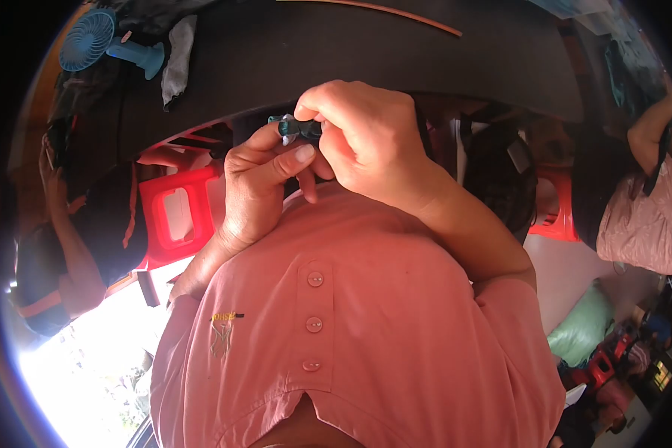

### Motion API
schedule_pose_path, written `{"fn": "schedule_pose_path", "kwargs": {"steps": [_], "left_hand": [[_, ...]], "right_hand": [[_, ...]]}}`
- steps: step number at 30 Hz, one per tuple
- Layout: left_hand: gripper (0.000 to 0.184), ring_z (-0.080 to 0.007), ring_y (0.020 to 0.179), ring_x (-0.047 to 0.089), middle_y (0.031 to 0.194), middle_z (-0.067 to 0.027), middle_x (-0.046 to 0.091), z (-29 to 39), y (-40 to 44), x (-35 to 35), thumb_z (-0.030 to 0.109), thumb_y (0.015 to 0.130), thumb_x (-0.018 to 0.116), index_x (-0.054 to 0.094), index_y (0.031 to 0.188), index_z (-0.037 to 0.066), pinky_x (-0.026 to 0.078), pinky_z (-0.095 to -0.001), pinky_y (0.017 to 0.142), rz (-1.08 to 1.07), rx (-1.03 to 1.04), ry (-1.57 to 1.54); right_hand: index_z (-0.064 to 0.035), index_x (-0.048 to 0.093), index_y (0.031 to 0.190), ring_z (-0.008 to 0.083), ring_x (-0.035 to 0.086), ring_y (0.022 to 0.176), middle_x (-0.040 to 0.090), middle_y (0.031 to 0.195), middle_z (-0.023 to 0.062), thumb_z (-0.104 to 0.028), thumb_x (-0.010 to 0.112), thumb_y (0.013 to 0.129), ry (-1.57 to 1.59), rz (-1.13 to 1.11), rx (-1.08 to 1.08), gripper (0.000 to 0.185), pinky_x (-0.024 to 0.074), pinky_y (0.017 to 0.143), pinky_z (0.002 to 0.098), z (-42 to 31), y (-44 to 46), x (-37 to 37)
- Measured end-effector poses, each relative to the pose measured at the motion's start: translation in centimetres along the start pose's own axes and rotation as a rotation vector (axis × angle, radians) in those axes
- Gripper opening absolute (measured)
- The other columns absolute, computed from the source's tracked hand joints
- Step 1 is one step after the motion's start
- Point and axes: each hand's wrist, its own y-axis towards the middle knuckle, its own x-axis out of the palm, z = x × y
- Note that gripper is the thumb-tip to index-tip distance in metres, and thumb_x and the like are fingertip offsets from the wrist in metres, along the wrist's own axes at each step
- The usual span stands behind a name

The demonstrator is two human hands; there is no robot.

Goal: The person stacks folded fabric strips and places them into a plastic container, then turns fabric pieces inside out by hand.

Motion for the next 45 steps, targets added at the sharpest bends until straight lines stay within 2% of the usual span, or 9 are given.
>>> {"fn": "schedule_pose_path", "kwargs": {"steps": [4,9,14,20,32,38,43,44,45], "left_hand": [[0.015,-0.0134,0.057,0.061,0.082,-0.0121,0.07,-0.3,0.0,-0.1,0.008,0.095,0.062,0.065,0.105,-0.002,0.05,-0.0241,0.056,-0.017,-0.002,-0.032],[0.022,-0.0183,0.064,0.063,0.088,-0.0175,0.07,-0.2,0.1,-1.3,0.008,0.097,0.057,0.062,0.114,-0.004,0.052,-0.0273,0.058,-0.044,-0.094,-0.022],[0.023,-0.0178,0.065,0.063,0.088,-0.017,0.07,-0.5,0.1,-1.4,0.007,0.096,0.056,0.062,0.116,-0.003,0.052,-0.0275,0.059,-0.081,-0.073,-0.001],[0.018,-0.0115,0.064,0.063,0.087,-0.0116,0.07,-0.6,-0.1,-0.8,0.006,0.095,0.064,0.063,0.111,-0.001,0.051,-0.0226,0.058,-0.093,-0.051,-0.044],[0.025,-0.0104,0.068,0.062,0.089,-0.0099,0.07,-0.5,-0.6,-0.7,-0.004,0.089,0.061,0.059,0.114,-0.002,0.05,-0.023,0.061,-0.102,-0.086,0.025],[0.026,-0.0088,0.069,0.061,0.091,-0.009,0.07,-0.8,-0.8,-0.8,-0.003,0.089,0.063,0.06,0.115,-0.002,0.05,-0.0224,0.061,-0.107,-0.112,0.061],[0.023,-0.0118,0.075,0.062,0.093,-0.0104,0.068,0.0,-0.7,-1.3,-0.001,0.092,0.06,0.065,0.114,-0.004,0.052,-0.0258,0.067,-0.196,-0.205,0.118],[0.025,-0.014,0.076,0.062,0.089,-0.0091,0.066,0.4,-0.8,-1.4,0.017,0.094,0.061,0.069,0.105,-0.005,0.05,-0.0277,0.068,-0.201,-0.198,0.19],[0.031,-0.0152,0.076,0.062,0.089,-0.01,0.066,0.2,-0.9,-1.8,0.023,0.093,0.061,0.069,0.104,-0.005,0.05,-0.0285,0.069,-0.234,-0.202,0.183]], "right_hand": [[-0.0047,0.057,0.092,0.0199,0.058,0.056,0.061,0.072,0.0057,0.017,0.055,0.065,-0.018,-0.016,0.041,0.034,0.0461,0.049,0.0311,-0.1,-0.7,0.7],[-0.004,0.053,0.092,0.0055,0.051,0.057,0.055,0.072,0.0017,0.015,0.053,0.077,0.324,0.107,0.299,0.024,0.041,0.05,0.0209,0.6,-1.1,-0.8],[-0.0035,0.059,0.096,0.0128,0.059,0.063,0.062,0.08,0.0044,0.015,0.055,0.074,0.069,-0.049,0.206,0.028,0.0468,0.053,0.0266,-0.5,-0.8,-1.2],[-0.0029,0.057,0.091,0.0209,0.06,0.062,0.059,0.078,0.0071,0.016,0.053,0.062,0.093,-0.143,0.157,0.035,0.0486,0.053,0.0312,-0.3,-0.8,-0.2],[-0.0038,0.059,0.091,0.0205,0.06,0.061,0.062,0.079,0.006,0.017,0.053,0.058,0.005,-0.063,0.076,0.039,0.0493,0.052,0.031,-0.2,-1.0,0.5],[-0.0043,0.059,0.09,0.0147,0.056,0.058,0.064,0.079,0.0045,0.018,0.054,0.06,0.074,-0.097,0.087,0.037,0.0476,0.053,0.0267,0.1,-1.6,0.7],[-0.0019,0.057,0.087,0.0057,0.047,0.065,0.059,0.078,-0.0001,0.015,0.056,0.064,0.54,-0.068,0.56,0.028,0.0394,0.057,0.0212,-0.6,-2.7,-0.7],[-0.0025,0.056,0.086,0.0059,0.047,0.065,0.058,0.077,-0.0001,0.015,0.056,0.063,0.611,-0.065,0.635,0.028,0.0385,0.058,0.0213,-0.8,-2.8,-1.3],[-0.003,0.055,0.085,0.0062,0.046,0.066,0.057,0.077,-0.0001,0.015,0.057,0.062,0.681,-0.061,0.708,0.029,0.0376,0.058,0.0213,-1.3,-2.5,-1.9]]}}
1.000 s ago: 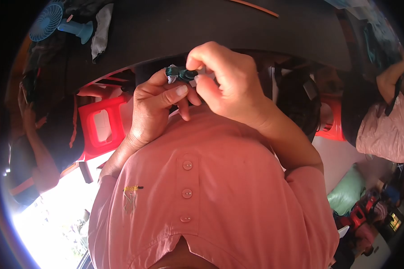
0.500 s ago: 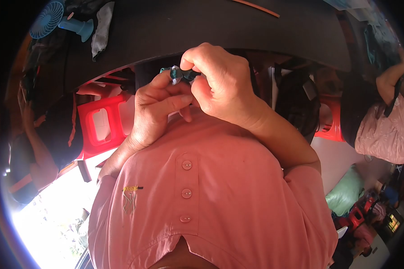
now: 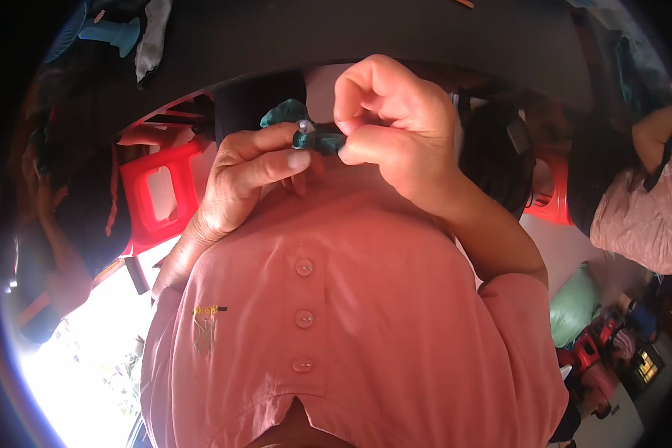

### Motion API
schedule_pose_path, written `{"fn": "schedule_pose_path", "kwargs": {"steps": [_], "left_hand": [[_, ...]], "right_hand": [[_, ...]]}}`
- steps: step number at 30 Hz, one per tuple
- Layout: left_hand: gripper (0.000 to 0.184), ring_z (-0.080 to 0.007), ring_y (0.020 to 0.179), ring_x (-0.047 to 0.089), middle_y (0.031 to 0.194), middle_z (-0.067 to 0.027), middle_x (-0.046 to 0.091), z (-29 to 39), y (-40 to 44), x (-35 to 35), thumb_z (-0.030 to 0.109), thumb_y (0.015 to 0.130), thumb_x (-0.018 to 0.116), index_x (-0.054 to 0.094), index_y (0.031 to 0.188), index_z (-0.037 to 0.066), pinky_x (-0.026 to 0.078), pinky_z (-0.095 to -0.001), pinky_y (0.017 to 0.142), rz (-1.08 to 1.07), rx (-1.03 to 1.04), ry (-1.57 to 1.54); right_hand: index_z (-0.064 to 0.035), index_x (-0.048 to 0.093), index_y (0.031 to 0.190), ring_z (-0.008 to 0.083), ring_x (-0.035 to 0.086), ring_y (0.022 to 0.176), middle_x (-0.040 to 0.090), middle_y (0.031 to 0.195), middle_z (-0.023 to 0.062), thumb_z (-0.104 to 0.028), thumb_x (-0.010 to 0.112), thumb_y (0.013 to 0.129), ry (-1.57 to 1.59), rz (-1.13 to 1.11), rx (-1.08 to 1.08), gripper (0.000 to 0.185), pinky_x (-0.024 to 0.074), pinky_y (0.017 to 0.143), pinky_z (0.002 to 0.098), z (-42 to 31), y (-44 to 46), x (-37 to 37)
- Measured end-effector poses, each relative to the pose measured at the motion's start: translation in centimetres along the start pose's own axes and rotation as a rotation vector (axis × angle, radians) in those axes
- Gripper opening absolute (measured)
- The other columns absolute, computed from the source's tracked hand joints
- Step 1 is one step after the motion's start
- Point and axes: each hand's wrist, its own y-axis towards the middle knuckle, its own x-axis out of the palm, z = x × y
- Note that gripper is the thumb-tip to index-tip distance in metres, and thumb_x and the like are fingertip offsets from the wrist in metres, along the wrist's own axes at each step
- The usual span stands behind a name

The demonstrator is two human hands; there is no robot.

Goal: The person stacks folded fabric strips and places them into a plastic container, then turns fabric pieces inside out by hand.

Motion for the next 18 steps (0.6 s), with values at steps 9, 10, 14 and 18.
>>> {"fn": "schedule_pose_path", "kwargs": {"steps": [9,10,14,18], "left_hand": [[0.037,-0.0203,0.077,0.062,0.093,-0.0175,0.069,-0.3,-0.3,-1.1,0.028,0.089,0.064,0.069,0.103,-0.007,0.05,-0.0327,0.073,0.008,-0.095,-0.107],[0.033,-0.0201,0.076,0.062,0.091,-0.0174,0.069,-0.3,-0.6,-1.3,0.023,0.089,0.063,0.069,0.103,-0.006,0.05,-0.0325,0.073,0.065,-0.101,-0.131],[0.032,-0.0172,0.083,0.062,0.099,-0.013,0.068,-0.1,-0.7,-1.7,0.008,0.082,0.07,0.067,0.112,-0.003,0.05,-0.0303,0.075,0.134,0.116,-0.003],[0.077,-0.0219,0.104,0.057,0.116,-0.008,0.064,1.2,1.1,0.5,-0.003,0.062,0.08,0.056,0.135,0.006,0.048,-0.0352,0.087,-0.014,0.501,0.417]], "right_hand": [[-0.0048,0.047,0.088,0.0107,0.044,0.062,0.054,0.067,0.0061,0.011,0.059,0.052,0.146,0.034,0.206,0.041,0.0346,0.058,0.025,-1.0,-0.7,-0.7],[-0.0042,0.048,0.088,0.0104,0.045,0.063,0.055,0.068,0.0059,0.012,0.059,0.053,0.162,0.025,0.209,0.041,0.0351,0.058,0.025,-0.9,-0.8,-1.2],[-0.0032,0.048,0.091,0.011,0.043,0.062,0.055,0.069,0.0075,0.011,0.059,0.052,0.18,0.041,0.184,0.043,0.0337,0.058,0.0252,-1.5,-0.9,-2.6],[-0.002,0.05,0.092,0.0101,0.045,0.064,0.054,0.07,0.0043,0.013,0.059,0.054,0.114,-0.046,0.207,0.041,0.0354,0.058,0.0261,-3.1,-0.3,-1.2]]}}
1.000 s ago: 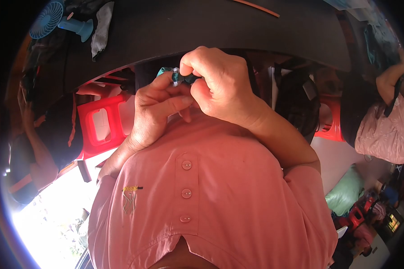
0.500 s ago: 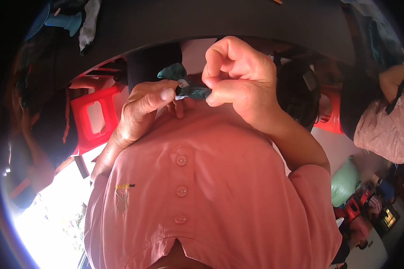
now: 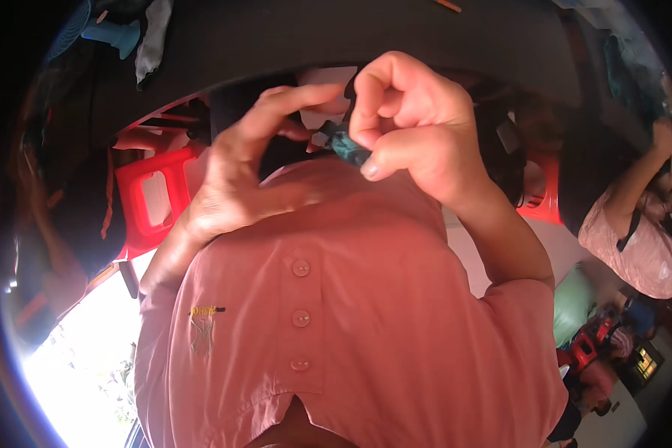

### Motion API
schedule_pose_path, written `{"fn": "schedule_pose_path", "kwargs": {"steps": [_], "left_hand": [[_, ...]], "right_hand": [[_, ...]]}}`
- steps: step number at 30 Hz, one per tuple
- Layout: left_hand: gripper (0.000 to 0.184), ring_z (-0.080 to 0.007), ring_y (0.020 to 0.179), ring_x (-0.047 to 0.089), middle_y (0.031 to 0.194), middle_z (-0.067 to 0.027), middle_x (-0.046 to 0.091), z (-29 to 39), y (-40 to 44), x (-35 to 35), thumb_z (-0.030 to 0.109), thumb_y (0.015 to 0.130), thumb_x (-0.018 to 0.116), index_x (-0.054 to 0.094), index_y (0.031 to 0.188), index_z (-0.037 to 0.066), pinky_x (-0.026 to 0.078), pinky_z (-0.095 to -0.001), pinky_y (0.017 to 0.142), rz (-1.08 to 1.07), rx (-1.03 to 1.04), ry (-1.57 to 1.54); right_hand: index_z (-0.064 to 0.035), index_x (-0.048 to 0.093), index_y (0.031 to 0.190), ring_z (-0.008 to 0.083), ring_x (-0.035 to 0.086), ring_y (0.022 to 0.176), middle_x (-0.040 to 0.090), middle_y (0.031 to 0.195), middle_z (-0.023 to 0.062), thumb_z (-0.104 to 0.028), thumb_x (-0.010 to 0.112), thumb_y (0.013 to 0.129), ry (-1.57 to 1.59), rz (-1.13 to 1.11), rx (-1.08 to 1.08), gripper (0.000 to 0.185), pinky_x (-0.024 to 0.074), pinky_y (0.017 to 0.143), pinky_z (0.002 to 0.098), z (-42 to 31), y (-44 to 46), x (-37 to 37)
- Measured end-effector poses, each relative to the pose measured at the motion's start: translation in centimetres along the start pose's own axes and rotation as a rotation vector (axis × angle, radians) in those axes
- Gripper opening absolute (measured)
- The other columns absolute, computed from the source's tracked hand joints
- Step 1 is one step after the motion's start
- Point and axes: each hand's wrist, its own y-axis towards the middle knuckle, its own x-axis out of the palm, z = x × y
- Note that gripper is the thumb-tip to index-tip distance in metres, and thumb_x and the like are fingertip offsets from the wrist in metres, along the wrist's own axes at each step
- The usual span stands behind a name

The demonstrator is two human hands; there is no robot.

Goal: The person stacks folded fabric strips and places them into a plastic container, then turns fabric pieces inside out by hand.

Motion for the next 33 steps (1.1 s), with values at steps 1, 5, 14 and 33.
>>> {"fn": "schedule_pose_path", "kwargs": {"steps": [1,5,14,33], "left_hand": [[0.077,-0.0228,0.105,0.056,0.117,-0.0085,0.064,-0.6,0.7,0.6,-0.003,0.063,0.079,0.055,0.135,0.006,0.048,-0.0354,0.088,-0.003,0.078,0.005],[0.038,-0.012,0.086,0.057,0.098,-0.0038,0.064,-0.8,1.5,0.7,0.0,0.083,0.071,0.061,0.119,0.002,0.048,-0.027,0.075,-0.076,-0.175,-0.251],[0.018,-0.0027,0.061,0.051,0.074,-0.0011,0.06,0.8,1.3,-2.9,0.011,0.091,0.073,0.063,0.1,-0.001,0.038,-0.0183,0.055,-0.095,-0.381,-0.587],[0.037,-0.0225,0.103,0.058,0.109,-0.0064,0.063,1.7,8.1,-4.4,0.003,0.069,0.078,0.066,0.103,0.007,0.05,-0.0329,0.075,0.119,0.246,0.84]], "right_hand": [[-0.0027,0.047,0.093,0.0103,0.043,0.062,0.053,0.069,0.0053,0.011,0.059,0.055,-0.037,-0.034,-0.033,0.041,0.0334,0.057,0.025,-0.5,0.2,0.6],[-0.0036,0.044,0.095,0.0101,0.04,0.059,0.051,0.068,0.0062,0.01,0.059,0.056,-0.098,-0.017,-0.119,0.044,0.0311,0.055,0.024,-3.0,0.1,0.6],[-0.0026,0.05,0.099,0.0137,0.042,0.053,0.05,0.064,0.0078,0.001,0.051,0.054,0.224,0.099,0.024,0.045,0.0328,0.049,0.0246,-1.8,0.2,-5.9],[-0.0112,0.06,0.083,0.0205,0.062,0.07,0.058,0.08,0.0019,0.003,0.068,0.073,-1.292,0.607,-0.776,0.019,0.0492,0.06,0.0348,-1.8,3.1,-10.4]]}}
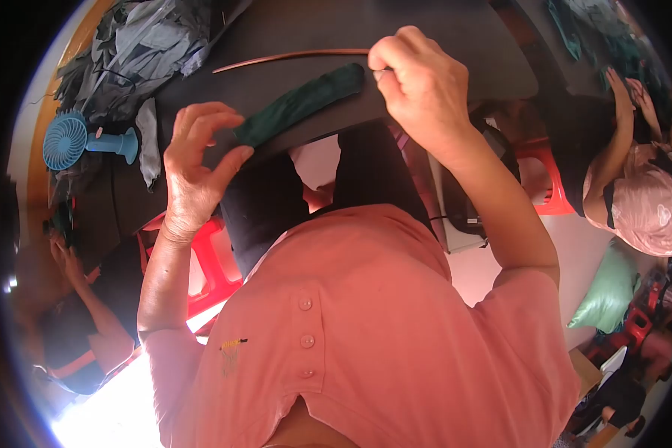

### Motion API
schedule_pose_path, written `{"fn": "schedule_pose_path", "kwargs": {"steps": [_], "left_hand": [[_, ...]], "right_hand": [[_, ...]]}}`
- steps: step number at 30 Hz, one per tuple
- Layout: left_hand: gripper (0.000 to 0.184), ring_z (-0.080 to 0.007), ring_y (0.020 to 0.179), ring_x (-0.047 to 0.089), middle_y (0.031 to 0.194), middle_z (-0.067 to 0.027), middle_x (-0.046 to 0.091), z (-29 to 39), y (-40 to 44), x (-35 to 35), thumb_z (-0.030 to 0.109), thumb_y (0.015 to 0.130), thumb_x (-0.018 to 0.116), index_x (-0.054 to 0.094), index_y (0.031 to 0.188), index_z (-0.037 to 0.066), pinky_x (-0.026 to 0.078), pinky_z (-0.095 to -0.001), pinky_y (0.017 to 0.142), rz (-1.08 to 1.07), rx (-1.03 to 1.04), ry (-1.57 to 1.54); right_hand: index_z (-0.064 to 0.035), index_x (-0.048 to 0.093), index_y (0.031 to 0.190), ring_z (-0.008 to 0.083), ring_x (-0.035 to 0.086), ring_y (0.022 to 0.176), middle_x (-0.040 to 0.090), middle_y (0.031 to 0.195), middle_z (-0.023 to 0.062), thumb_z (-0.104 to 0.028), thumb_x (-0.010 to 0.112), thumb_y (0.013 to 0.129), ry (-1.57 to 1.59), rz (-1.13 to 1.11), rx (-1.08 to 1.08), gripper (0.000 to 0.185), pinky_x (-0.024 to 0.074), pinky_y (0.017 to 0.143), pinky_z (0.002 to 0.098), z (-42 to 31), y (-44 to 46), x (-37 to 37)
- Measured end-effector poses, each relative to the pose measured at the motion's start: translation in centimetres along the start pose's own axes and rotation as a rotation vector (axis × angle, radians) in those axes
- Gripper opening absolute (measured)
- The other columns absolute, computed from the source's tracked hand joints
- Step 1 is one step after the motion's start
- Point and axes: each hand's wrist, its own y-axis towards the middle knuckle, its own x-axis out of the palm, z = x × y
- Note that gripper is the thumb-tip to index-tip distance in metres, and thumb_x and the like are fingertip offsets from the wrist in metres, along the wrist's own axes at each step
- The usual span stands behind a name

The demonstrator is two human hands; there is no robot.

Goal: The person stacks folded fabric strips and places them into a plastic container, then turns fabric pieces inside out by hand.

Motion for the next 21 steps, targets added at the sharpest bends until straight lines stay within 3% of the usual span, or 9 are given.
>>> {"fn": "schedule_pose_path", "kwargs": {"steps": [6,9,15,18,21], "left_hand": [[0.034,-0.0277,0.096,0.055,0.106,-0.0096,0.062,-1.7,-1.0,1.8,0.007,0.071,0.082,0.065,0.1,0.004,0.049,-0.0366,0.08,-0.075,0.074,-0.027],[0.033,-0.03,0.093,0.057,0.102,-0.0108,0.062,-2.3,-1.4,2.4,0.008,0.067,0.082,0.065,0.095,0.003,0.05,-0.0399,0.077,-0.013,0.147,0.012],[0.035,-0.0306,0.093,0.057,0.103,-0.0097,0.061,-2.8,-1.1,1.8,0.011,0.066,0.083,0.064,0.095,0.004,0.048,-0.0402,0.077,-0.083,0.211,-0.006],[0.039,-0.0306,0.097,0.055,0.104,-0.0099,0.06,-2.9,-2.0,1.3,0.016,0.069,0.083,0.062,0.099,0.005,0.048,-0.0413,0.081,-0.154,0.24,0.08],[0.045,-0.0321,0.1,0.057,0.108,-0.0109,0.06,-1.4,-2.4,1.0,0.02,0.067,0.084,0.062,0.103,0.005,0.048,-0.0424,0.083,-0.066,0.277,0.251]], "right_hand": [[-0.0159,0.067,0.084,0.0204,0.057,0.086,0.056,0.086,-0.0016,-0.002,0.069,0.076,-0.095,-0.227,-0.109,0.016,0.0464,0.075,0.037,0.6,0.3,1.7],[-0.0158,0.066,0.085,0.0199,0.056,0.09,0.056,0.087,-0.0016,-0.004,0.068,0.079,-0.073,-0.264,-0.117,0.014,0.042,0.078,0.0361,1.2,0.2,1.5],[-0.0157,0.066,0.089,0.0192,0.056,0.097,0.056,0.088,-0.0024,-0.006,0.065,0.082,-0.038,-0.336,-0.129,0.012,0.0383,0.079,0.0365,1.3,0.0,0.3],[-0.014,0.066,0.09,0.0208,0.056,0.099,0.056,0.091,-0.0013,-0.008,0.067,0.081,-0.064,-0.314,-0.132,0.01,0.038,0.08,0.0378,0.7,-0.7,-0.1],[-0.0119,0.066,0.092,0.0236,0.056,0.103,0.057,0.096,0.001,-0.012,0.07,0.081,-0.231,-0.13,-0.209,0.012,0.038,0.082,0.0399,-0.8,-1.6,0.4]]}}
